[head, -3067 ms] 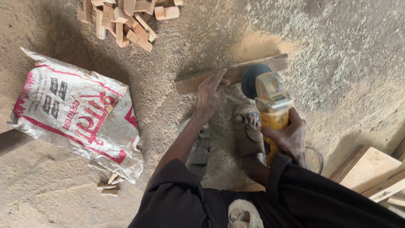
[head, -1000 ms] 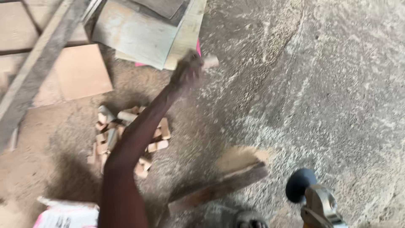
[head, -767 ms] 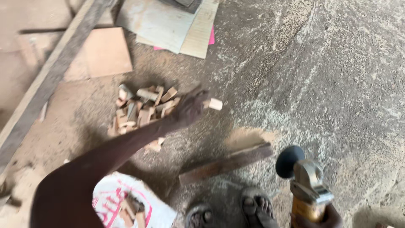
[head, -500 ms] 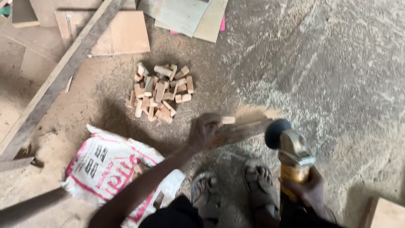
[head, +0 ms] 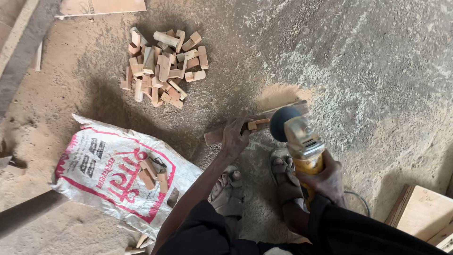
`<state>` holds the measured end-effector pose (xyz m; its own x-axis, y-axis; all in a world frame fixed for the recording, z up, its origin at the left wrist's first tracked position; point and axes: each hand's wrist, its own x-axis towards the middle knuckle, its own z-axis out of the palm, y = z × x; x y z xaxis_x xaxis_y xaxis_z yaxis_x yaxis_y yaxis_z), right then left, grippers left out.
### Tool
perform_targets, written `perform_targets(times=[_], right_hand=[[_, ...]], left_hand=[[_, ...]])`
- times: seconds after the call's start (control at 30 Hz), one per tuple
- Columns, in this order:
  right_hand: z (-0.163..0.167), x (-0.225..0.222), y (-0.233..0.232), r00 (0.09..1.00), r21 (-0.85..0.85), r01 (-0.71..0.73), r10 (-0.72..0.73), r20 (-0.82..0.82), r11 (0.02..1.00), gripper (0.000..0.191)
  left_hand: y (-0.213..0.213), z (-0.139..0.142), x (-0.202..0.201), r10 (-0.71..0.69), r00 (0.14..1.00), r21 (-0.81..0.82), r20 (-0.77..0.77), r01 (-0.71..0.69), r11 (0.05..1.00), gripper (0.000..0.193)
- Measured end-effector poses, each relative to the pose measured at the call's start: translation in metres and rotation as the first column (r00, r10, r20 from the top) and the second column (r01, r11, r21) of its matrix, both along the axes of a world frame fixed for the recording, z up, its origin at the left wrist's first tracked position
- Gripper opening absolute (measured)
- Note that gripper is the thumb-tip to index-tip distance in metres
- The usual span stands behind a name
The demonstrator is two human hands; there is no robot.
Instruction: The person uses an angle grinder with a sanding disc to smooth the edges of small wooden blocks. They hold each block against a wooden support on the floor, grind it, then place it in a pile. The process is repeated for multiple blocks.
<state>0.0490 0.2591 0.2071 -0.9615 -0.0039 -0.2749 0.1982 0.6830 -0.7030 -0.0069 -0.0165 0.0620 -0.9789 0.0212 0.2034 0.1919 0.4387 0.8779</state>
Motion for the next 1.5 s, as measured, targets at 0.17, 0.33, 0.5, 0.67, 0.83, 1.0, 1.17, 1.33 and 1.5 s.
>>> perform_targets(times=[0.17,0.33,0.5,0.67,0.83,1.0,1.17,1.33,1.5], right_hand=[[-0.014,0.007,-0.002,0.999,0.034,0.008,-0.01,0.051,0.999,0.067],[-0.013,0.011,0.004,0.998,0.045,0.059,-0.059,0.011,0.997,0.066],[-0.012,0.011,0.009,0.99,-0.042,0.137,-0.136,0.021,0.99,0.066],[-0.012,0.011,0.012,0.983,-0.093,0.183,-0.181,0.032,0.979,0.067],[-0.014,0.012,0.014,0.98,-0.124,0.198,-0.195,0.036,0.972,0.067],[-0.015,0.014,0.014,0.977,-0.141,0.214,-0.21,0.044,0.967,0.067],[-0.016,0.014,0.016,0.973,-0.163,0.229,-0.225,0.047,0.96,0.067],[-0.017,0.012,0.023,0.966,-0.176,0.257,-0.253,0.046,0.95,0.067],[-0.016,0.015,0.025,0.954,-0.181,0.301,-0.295,0.057,0.936,0.067]], left_hand=[[-0.004,-0.003,0.001,-0.001,0.999,-0.069,-0.054,-0.003,0.998,0.071],[-0.01,0.013,0.001,-0.031,0.999,-0.015,-0.04,0.03,0.999,0.049],[-0.002,0.027,0.004,-0.031,0.997,0.17,0.074,0.018,0.985,0.037],[0.006,0.028,-0.003,-0.071,0.93,0.359,0.361,-0.069,0.931,0.042],[0.005,0.009,-0.005,-0.034,0.973,0.155,0.227,-0.002,0.988,0.038],[0.01,0.0,-0.004,-0.076,0.955,-0.115,0.288,0.113,0.987,0.023],[0.0,0.004,-0.012,-0.057,0.998,-0.303,-0.031,0.045,0.952,0.041],[0.015,-0.004,0.002,-0.393,0.909,-0.403,-0.139,0.311,0.861,0.039],[0.035,-0.011,0.021,-0.52,0.854,-0.445,-0.033,0.453,0.773,0.057]])
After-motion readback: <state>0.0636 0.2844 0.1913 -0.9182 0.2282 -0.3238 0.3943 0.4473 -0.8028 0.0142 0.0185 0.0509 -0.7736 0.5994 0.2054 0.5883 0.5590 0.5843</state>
